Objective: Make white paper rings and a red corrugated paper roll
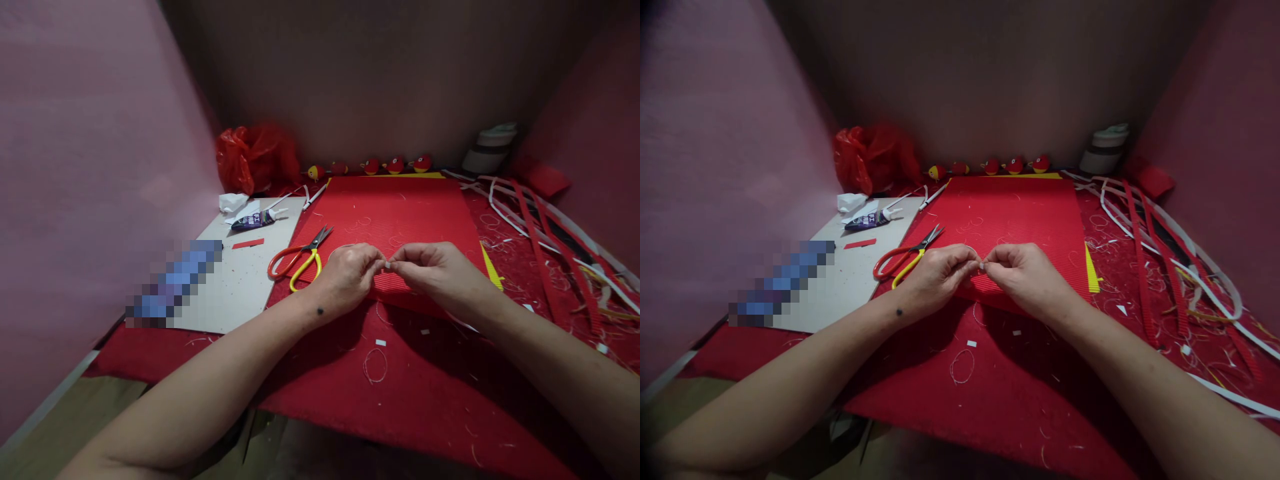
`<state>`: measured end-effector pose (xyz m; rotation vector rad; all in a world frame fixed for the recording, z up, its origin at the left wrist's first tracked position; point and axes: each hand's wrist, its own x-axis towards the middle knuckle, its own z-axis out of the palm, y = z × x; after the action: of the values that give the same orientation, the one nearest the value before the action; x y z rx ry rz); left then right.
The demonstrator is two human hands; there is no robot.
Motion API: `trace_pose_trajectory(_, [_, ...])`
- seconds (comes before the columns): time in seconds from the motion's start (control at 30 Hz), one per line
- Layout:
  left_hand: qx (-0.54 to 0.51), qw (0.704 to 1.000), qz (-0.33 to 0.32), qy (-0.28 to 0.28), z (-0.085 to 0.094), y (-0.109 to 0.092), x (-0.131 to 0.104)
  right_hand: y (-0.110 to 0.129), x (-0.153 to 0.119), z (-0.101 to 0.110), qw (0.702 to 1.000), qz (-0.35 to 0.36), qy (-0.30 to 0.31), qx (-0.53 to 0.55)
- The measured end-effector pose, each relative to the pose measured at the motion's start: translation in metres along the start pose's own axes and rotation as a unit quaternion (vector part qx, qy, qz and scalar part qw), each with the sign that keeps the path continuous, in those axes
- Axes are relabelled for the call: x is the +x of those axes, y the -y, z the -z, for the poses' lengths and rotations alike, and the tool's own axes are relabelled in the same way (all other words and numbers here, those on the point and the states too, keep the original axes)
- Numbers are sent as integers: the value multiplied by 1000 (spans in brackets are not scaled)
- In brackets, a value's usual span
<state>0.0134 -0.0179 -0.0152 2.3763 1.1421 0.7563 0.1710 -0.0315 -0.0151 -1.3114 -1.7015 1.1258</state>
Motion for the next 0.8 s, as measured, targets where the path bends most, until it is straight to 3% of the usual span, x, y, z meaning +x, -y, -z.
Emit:
trace_pose_trajectory(0.27, [10, 999, 12, -37, 0, 0, -1, -1, 1, 2, 997, -29, 9, 72])
trace_pose_trajectory(0.37, [-31, 997, 44, -57, 10, 0, 0, -3, 4, 8, 987, -64, 19, 149])
trace_pose_trajectory(0.43, [-97, 992, 75, -42, 21, -1, 0, -6, 6, 11, 978, -72, 29, 192])
trace_pose_trajectory(0.53, [-233, 966, 101, 48, 40, -8, -2, -9, 8, 15, 973, -64, 38, 217])
trace_pose_trajectory(0.63, [-323, 918, 92, 209, 53, -18, -9, -10, 8, 15, 972, -57, 36, 224])
trace_pose_trajectory(0.7, [-331, 887, 88, 309, 53, -25, -14, -10, 8, 15, 970, -60, 40, 233])
trace_pose_trajectory(0.8, [-296, 864, 48, 404, 44, -35, -22, -9, 8, 14, 966, -66, 42, 248])
